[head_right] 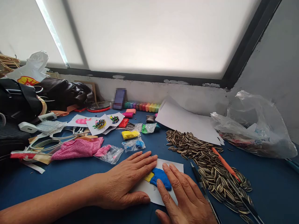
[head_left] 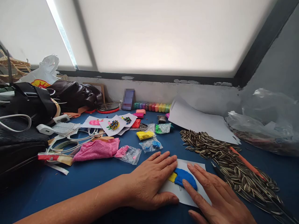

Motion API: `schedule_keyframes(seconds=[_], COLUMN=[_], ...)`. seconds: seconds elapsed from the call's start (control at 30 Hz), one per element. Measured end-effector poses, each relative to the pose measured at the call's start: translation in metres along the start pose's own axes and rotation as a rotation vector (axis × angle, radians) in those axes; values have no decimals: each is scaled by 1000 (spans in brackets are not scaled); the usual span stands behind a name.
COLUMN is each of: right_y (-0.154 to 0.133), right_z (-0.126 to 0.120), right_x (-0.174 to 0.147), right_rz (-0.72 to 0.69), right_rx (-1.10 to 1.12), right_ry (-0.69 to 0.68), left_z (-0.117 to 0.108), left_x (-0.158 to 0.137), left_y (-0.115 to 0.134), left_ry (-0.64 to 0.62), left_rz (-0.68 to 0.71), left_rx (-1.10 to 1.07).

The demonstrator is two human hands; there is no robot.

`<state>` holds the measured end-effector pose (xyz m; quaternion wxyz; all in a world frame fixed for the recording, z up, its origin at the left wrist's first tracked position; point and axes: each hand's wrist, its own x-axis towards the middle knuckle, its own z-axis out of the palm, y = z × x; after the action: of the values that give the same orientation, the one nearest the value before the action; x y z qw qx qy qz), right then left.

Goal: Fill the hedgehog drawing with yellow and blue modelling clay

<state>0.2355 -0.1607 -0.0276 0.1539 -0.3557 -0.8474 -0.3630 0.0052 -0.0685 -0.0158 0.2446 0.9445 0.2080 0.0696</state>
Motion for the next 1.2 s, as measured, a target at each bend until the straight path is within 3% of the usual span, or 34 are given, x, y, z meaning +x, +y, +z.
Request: schedule_keyframes(seconds=[0.43,0.73,1.2], right_y=[0,0,1], right_z=[0,2,6], right_x=[-15,-12,-16], right_rz=[50,92,70], right_rx=[-8,-39,-11], right_ry=[-102,-59,-106], left_z=[0,-1,0], left_x=[-1,-1,-2], left_y=[0,1,1], left_ry=[16,5,28], left_rz=[5,-8,13], left_rx=[-11,-16,-22])
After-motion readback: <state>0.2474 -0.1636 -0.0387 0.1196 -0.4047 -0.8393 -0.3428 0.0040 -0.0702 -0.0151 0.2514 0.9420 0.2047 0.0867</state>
